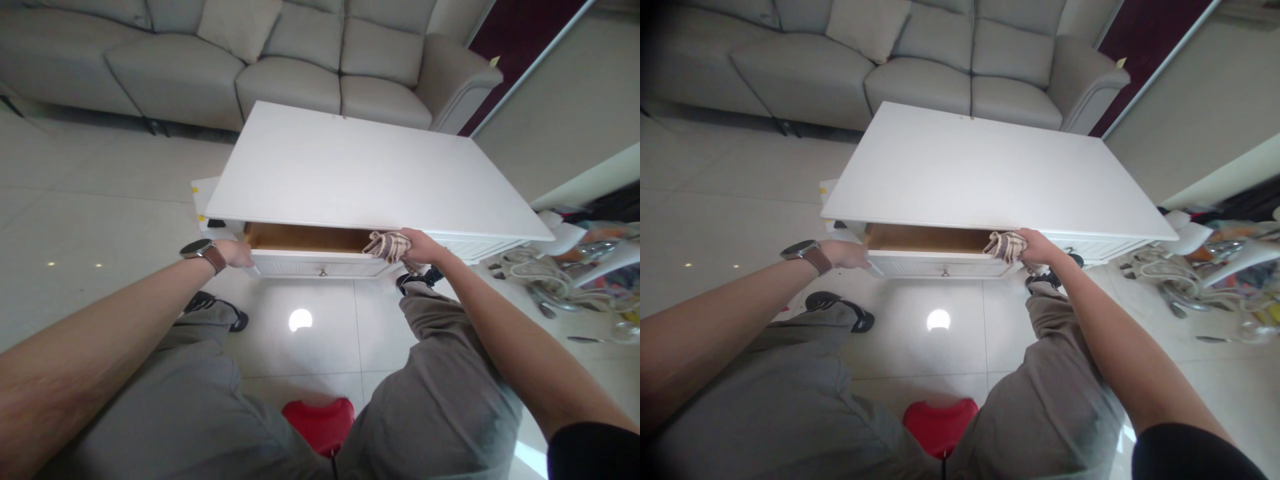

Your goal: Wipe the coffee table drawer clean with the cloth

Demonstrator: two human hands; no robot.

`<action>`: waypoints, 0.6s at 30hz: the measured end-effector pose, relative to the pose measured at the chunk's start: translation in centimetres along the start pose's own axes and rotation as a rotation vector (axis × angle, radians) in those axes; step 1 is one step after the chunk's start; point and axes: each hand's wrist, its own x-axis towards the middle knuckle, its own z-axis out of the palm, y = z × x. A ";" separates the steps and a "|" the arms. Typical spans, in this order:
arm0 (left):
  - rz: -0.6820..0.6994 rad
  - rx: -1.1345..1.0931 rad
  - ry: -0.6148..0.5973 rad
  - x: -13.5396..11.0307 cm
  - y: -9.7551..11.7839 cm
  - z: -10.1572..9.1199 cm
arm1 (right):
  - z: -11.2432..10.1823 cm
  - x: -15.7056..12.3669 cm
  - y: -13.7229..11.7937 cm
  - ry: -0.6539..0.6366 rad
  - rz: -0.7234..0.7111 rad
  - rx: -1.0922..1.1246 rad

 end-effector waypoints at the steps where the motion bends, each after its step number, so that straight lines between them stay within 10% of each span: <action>1: -0.018 0.017 -0.012 -0.4 0.3 -0.2 | -0.8 -0.4 0.6 0.059 0.043 0.031; 5: -0.036 0.035 -0.006 -1.6 1.1 -0.8 | -1.6 -2.4 2.0 0.173 0.283 0.211; 12: -0.062 0.047 -0.026 -2.4 1.9 -1.4 | 3.1 -3.1 1.7 0.176 0.701 0.866; 18: -0.065 0.031 -0.038 -2.9 2.4 -1.8 | 5.3 -4.5 4.4 0.286 0.996 0.920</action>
